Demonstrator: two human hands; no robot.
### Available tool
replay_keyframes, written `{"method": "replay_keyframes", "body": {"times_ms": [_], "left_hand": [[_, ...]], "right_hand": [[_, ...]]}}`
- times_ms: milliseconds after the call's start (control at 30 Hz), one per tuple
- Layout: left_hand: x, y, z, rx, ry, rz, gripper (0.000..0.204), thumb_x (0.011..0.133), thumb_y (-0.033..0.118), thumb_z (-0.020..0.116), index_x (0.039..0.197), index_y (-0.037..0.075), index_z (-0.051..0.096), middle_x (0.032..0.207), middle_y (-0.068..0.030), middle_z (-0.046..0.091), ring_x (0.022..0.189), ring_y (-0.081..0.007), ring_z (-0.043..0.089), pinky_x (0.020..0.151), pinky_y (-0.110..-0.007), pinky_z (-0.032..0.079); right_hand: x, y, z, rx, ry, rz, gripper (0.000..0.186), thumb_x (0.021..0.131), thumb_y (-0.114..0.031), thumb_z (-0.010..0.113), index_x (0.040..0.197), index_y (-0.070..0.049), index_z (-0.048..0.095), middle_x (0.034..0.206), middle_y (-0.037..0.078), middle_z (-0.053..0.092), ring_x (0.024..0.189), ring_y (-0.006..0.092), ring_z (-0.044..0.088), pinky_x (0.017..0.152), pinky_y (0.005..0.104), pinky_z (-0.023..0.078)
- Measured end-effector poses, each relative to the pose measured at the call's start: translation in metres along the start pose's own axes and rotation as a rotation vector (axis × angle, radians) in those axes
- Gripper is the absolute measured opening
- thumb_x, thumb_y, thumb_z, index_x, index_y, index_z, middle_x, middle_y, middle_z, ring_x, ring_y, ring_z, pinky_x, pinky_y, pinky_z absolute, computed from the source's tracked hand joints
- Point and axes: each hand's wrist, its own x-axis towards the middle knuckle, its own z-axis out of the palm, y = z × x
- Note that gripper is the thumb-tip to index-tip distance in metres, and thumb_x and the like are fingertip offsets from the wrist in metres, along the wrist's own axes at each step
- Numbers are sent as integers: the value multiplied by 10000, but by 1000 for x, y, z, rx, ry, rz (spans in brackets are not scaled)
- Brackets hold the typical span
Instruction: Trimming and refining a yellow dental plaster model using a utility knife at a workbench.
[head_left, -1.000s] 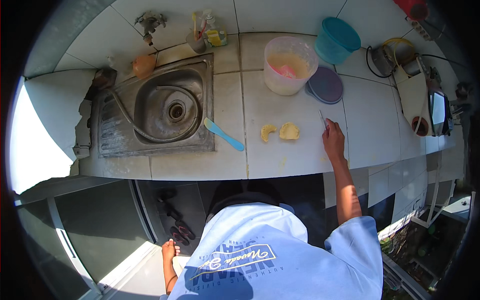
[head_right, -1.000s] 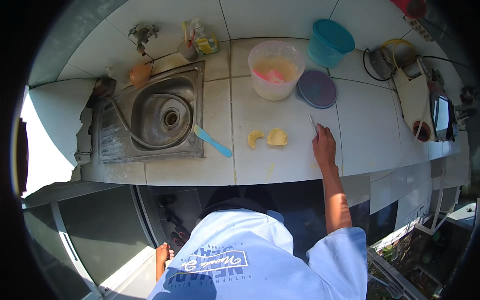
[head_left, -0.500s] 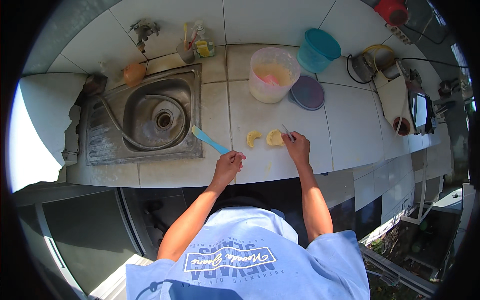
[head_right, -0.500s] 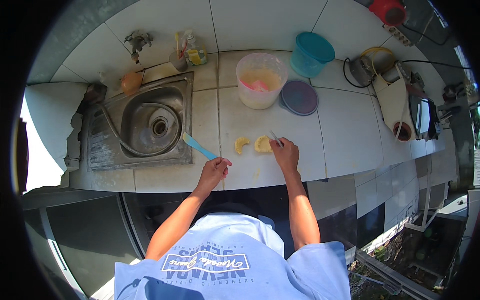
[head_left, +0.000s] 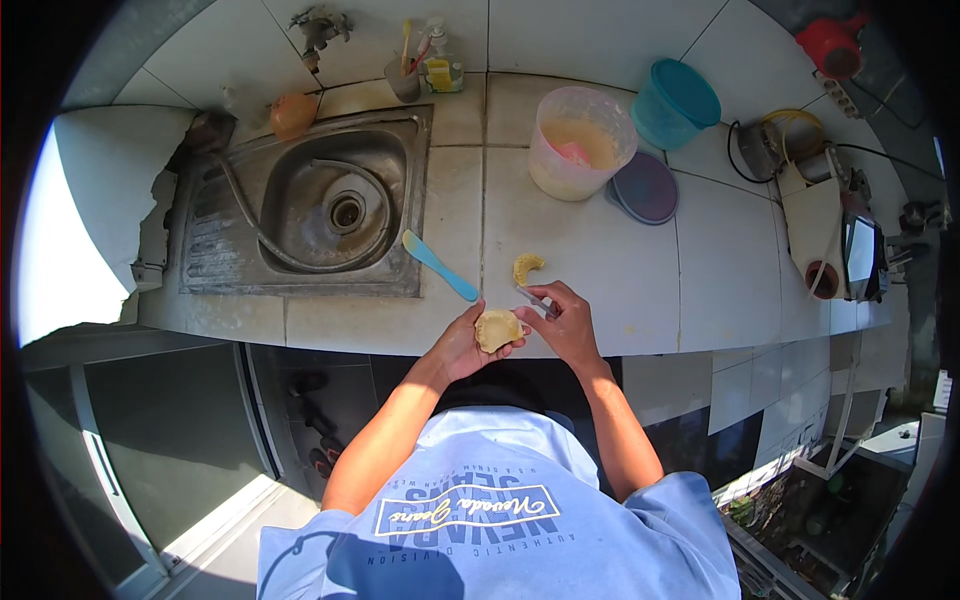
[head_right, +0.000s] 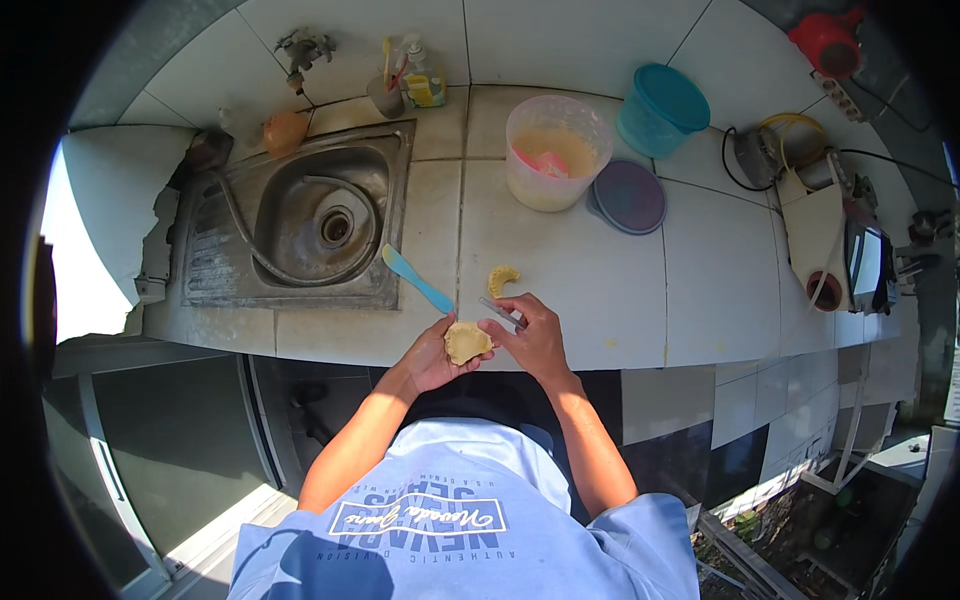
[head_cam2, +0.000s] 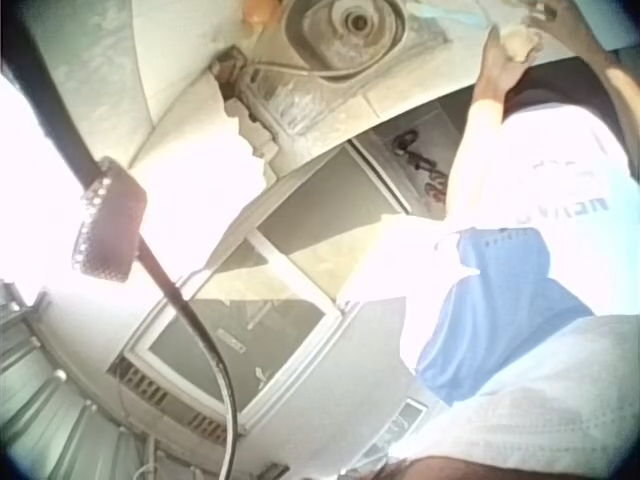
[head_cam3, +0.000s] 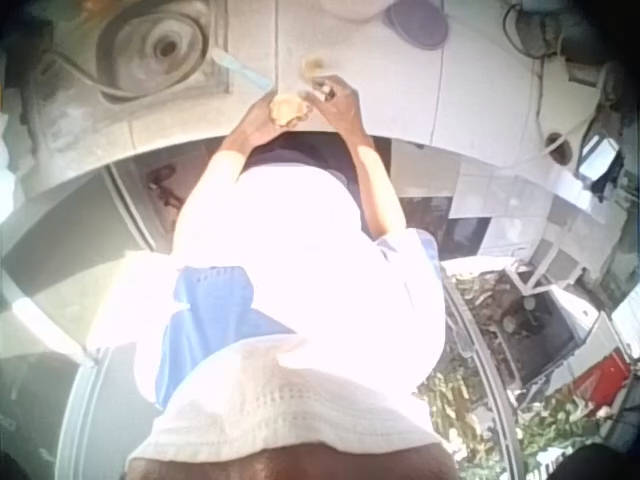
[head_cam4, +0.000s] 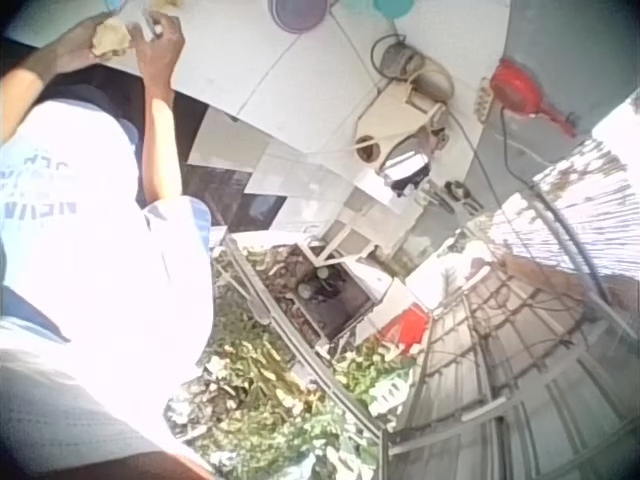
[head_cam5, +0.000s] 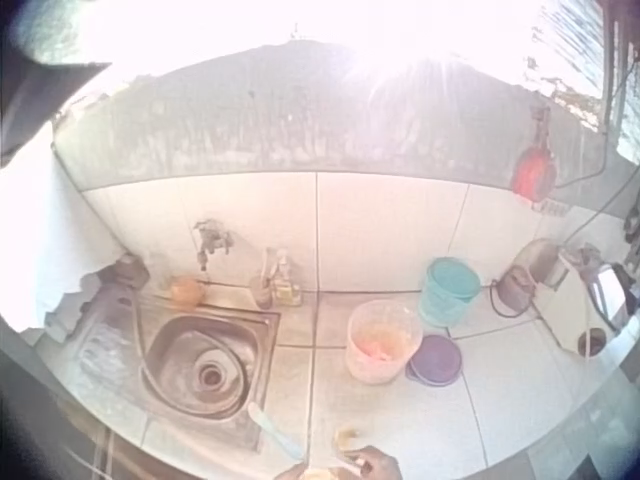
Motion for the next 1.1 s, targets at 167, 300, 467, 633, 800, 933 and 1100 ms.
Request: {"method": "replay_keyframes", "body": {"times_ms": [167, 300, 467, 633, 800, 933, 1100], "left_hand": [[-28, 0, -16, -156, 31, 123, 590, 996, 449, 285, 1274, -46, 447, 1231, -229, 536, 998, -280, 600, 783, -314, 539], [-58, 11, -25, -277, 12, 279, 553, 965, 411, 334, 1278, -28, 458, 1276, -219, 506, 1061, -273, 567, 876, -341, 493], [-81, 24, -33, -350, 125, 456, 558, 969, 472, 299, 1304, 60, 469, 1314, -145, 503, 1197, -264, 495, 1019, -431, 380], [-86, 34, -60, -420, -112, 447, 638, 946, 614, 245, 1284, 135, 498, 1305, -72, 524, 1255, -274, 450, 1044, -558, 297], [-106, 56, -88, -480, -46, 391, 609, 948, 600, 262, 1206, 120, 532, 1179, -72, 575, 1139, -260, 519, 1019, -539, 348], [-132, 72, -90, -311, 5, 280, 577, 946, 589, 296, 1151, 113, 550, 1047, -64, 592, 1000, -237, 560, 983, -525, 390], [-156, 77, -86, -125, 100, 144, 552, 915, 596, 398, 1136, 121, 572, 985, -39, 590, 919, -223, 564, 924, -508, 415]], "right_hand": [[44, 54, 10, -406, 233, -98, 370, 762, -224, 751, 1082, -62, 661, 823, 84, 598, 717, 251, 615, 647, 366, 483], [49, 66, 18, -391, 99, 17, 297, 775, -189, 731, 1031, -49, 677, 837, 107, 616, 790, 304, 620, 703, 409, 482], [18, -3, 57, -99, 22, 186, 262, 775, -212, 742, 942, -16, 694, 795, 131, 644, 647, 251, 583, 616, 345, 461], [-9, -50, 130, -76, -78, -8, 324, 779, -269, 741, 962, -7, 684, 804, 134, 646, 612, 248, 595, 578, 338, 464], [5, -48, 146, -140, 189, 49, 306, 780, -249, 739, 978, -20, 691, 838, 145, 642, 671, 280, 632, 605, 363, 489], [30, -13, 148, -527, 343, -45, 199, 805, -190, 702, 931, -37, 693, 893, 117, 624, 701, 319, 647, 602, 382, 522], [38, 3, 157, -771, 141, -76, 104, 780, -134, 616, 782, -33, 641, 877, 118, 585, 651, 301, 646, 593, 408, 537]]}}
